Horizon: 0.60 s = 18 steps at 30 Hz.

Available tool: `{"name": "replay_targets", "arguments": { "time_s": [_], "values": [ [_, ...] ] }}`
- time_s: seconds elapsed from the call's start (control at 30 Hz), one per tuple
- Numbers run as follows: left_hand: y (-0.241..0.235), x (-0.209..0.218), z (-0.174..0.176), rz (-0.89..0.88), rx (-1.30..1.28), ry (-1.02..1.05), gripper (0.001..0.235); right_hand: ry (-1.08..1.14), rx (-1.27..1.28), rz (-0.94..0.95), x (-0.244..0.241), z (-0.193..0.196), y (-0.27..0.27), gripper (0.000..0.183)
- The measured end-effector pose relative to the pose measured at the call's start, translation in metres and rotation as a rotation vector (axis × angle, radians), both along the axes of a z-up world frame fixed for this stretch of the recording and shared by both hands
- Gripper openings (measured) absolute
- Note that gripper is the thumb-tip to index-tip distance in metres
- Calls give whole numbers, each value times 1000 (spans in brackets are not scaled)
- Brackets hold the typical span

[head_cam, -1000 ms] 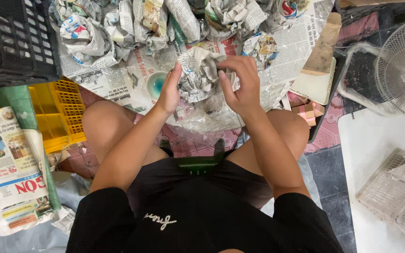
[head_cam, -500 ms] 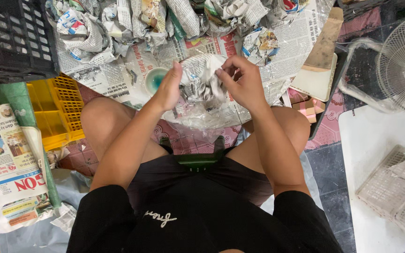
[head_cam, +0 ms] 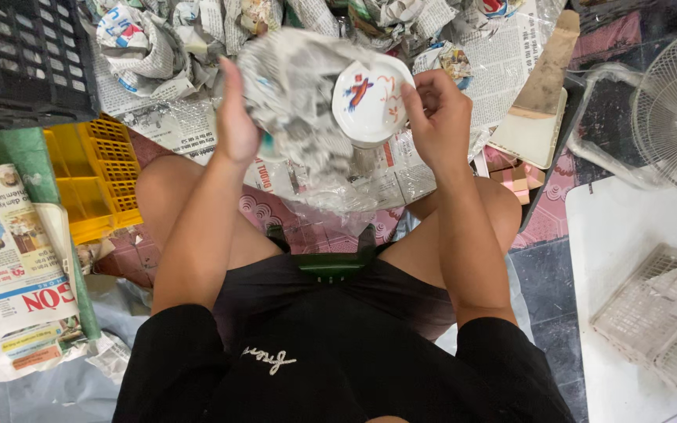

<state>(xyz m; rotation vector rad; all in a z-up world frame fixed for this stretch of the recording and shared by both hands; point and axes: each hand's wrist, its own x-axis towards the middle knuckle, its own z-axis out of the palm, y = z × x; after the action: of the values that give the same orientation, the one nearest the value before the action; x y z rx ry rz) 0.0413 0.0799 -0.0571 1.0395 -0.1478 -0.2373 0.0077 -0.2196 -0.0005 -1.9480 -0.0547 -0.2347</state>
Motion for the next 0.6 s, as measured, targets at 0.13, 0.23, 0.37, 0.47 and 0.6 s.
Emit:
{"name": "replay_targets", "arguments": {
  "time_s": [0.13, 0.23, 0.37, 0.47, 0.6],
  "values": [
    [26, 15, -16, 250, -274, -120, 71, 148, 294, 11, -1, -4, 11, 12],
    [50, 28, -40, 459, -381, -174, 65, 151, 368, 137, -10, -11, 27, 34],
    [53, 33, -64, 805, -37, -143, 69, 208, 99, 251, -22, -26, 56, 6],
    [41, 34, -64, 681, -281, -73, 63, 287, 70, 295, -30, -36, 80, 7],
    [24, 27, -43, 427, -459, -139, 59, 299, 104, 296, -35, -62, 98, 10]
  ]
}}
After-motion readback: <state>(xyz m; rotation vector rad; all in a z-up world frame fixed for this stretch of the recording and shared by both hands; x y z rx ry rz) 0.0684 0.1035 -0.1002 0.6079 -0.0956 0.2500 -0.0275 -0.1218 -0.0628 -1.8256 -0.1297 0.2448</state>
